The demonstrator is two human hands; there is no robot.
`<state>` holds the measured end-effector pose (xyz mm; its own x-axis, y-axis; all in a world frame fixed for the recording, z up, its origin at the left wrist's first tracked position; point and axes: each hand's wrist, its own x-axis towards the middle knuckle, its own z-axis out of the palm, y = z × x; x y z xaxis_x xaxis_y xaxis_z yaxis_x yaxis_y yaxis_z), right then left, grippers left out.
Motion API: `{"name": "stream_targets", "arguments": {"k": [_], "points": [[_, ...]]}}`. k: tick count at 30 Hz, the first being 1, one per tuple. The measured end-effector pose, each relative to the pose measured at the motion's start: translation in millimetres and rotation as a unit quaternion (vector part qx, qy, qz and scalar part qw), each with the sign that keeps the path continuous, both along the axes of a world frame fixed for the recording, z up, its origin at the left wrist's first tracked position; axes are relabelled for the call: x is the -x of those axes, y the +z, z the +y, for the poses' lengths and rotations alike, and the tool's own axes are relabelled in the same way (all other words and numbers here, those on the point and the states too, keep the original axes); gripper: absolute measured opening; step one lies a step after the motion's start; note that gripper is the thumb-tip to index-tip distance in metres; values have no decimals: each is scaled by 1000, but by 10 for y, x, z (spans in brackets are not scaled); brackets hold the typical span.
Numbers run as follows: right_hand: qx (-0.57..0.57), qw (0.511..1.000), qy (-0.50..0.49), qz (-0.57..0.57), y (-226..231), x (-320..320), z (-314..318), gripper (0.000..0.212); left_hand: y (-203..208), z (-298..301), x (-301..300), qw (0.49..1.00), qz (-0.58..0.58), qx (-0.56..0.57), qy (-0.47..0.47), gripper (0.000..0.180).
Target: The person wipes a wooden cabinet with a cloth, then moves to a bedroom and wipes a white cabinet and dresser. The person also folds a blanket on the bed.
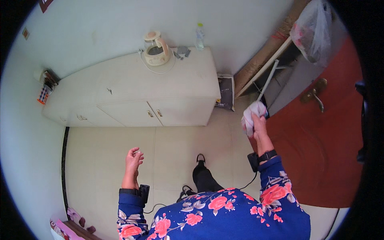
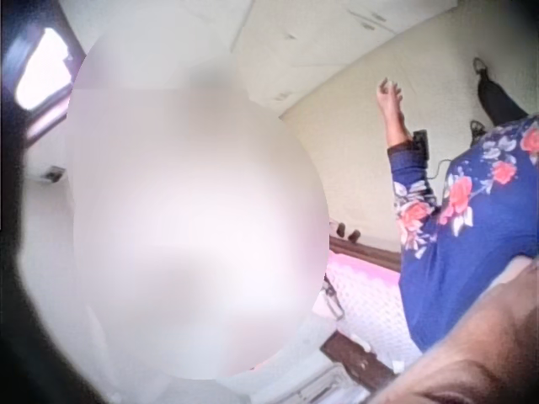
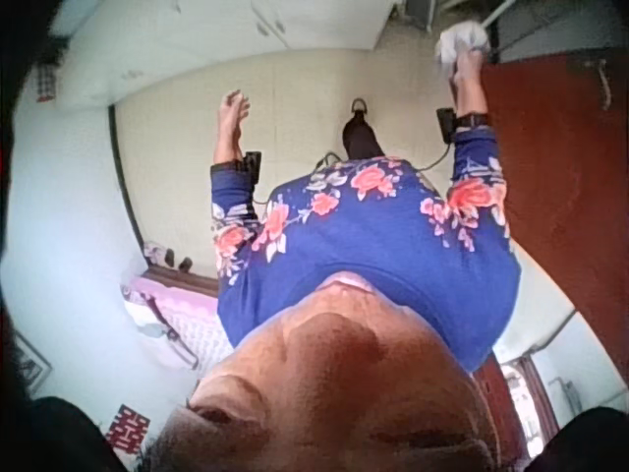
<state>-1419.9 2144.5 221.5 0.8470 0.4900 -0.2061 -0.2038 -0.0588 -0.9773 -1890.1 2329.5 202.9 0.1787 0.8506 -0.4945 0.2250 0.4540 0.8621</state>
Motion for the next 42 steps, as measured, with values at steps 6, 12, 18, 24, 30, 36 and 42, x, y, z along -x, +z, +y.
{"name": "stream_targets", "arguments": {"k": [6, 12, 18, 24, 30, 36, 42], "points": [[183, 906, 11, -381, -390, -393, 1680, 43, 9, 1040, -571, 976, 186, -110, 12, 45], [402, 758, 214, -468, -1164, -41, 2502, 64, -401, 1924, -983, 933, 326, -150, 21, 71], [333, 814, 122, -459, -1234, -102, 2770, 79, -1074, 2513, -1157, 910, 389, -54, 131, 83], [410, 751, 186, -483, -1165, -265, 3068, 53, -1124, 2845, -1446, 860, 445, -25, 248, 80], [438, 714, 218, -501, -1171, -1005, 3708, 51, -1377, 3276, -1626, 852, 361, 27, 378, 73], [411, 718, 212, -521, -1329, -1601, 4191, 50, -1572, 3277, -1723, 825, 507, -34, 248, 64], [426, 717, 224, -504, -1491, -2139, 4766, 48, -1392, 3184, -1890, 836, 430, -66, 335, 71]]}}
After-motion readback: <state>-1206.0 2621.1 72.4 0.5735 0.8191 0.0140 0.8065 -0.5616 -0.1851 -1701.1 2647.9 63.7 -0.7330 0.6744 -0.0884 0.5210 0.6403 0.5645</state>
